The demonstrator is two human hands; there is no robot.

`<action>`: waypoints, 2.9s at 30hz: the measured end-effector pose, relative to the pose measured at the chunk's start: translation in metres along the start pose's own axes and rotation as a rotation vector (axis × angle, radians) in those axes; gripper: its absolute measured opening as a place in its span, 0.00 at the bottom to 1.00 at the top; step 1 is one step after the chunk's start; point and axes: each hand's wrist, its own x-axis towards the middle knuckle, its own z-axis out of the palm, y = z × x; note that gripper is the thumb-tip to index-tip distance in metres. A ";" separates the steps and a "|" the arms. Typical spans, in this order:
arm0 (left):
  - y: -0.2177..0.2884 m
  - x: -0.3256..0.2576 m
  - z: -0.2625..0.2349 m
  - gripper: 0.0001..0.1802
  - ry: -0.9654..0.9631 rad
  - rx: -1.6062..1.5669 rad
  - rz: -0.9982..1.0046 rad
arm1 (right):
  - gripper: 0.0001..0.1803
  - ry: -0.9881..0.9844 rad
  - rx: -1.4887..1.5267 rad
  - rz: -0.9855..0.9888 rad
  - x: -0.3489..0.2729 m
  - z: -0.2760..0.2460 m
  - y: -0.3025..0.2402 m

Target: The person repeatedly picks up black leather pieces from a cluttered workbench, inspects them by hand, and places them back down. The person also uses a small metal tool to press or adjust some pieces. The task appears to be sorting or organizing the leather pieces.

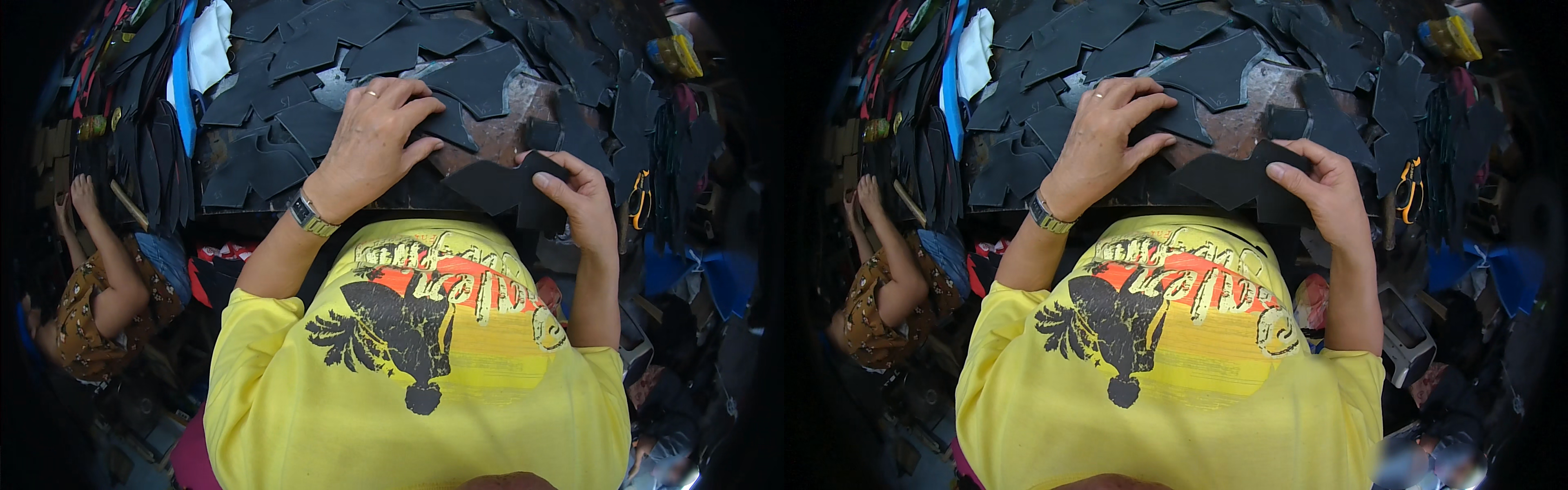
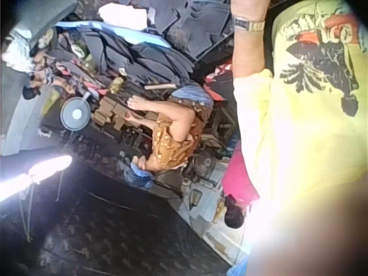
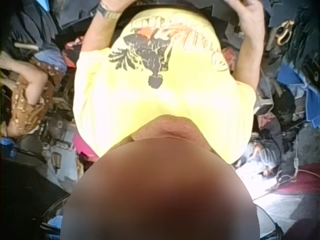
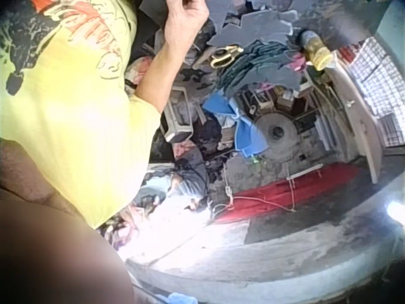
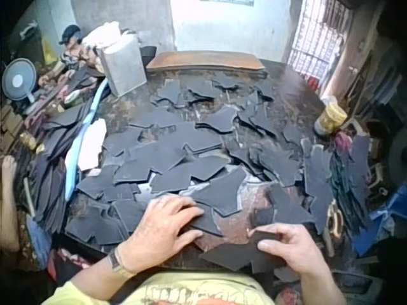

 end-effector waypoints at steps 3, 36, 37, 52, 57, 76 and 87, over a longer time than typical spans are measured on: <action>-0.001 0.001 -0.002 0.19 0.018 -0.010 0.033 | 0.14 -0.018 0.028 -0.053 0.002 -0.002 -0.003; 0.018 0.034 0.003 0.17 -0.243 -0.307 -0.058 | 0.14 0.100 0.211 -0.099 -0.004 -0.029 0.003; 0.023 0.028 0.008 0.21 -0.221 -0.060 -0.003 | 0.14 0.090 0.188 -0.087 -0.005 -0.028 0.003; 0.035 -0.003 0.033 0.39 -0.148 -0.284 0.261 | 0.06 0.217 -0.207 -0.251 0.011 -0.006 0.006; 0.037 -0.006 0.040 0.27 -0.108 -0.265 0.250 | 0.06 0.298 -0.409 -0.231 0.013 0.000 0.007; 0.040 -0.010 0.043 0.20 -0.116 -0.259 0.230 | 0.07 0.343 -0.441 -0.239 0.016 0.005 0.009; 0.045 -0.011 0.041 0.21 -0.157 -0.249 0.194 | 0.07 0.323 -0.367 -0.266 0.014 0.002 0.014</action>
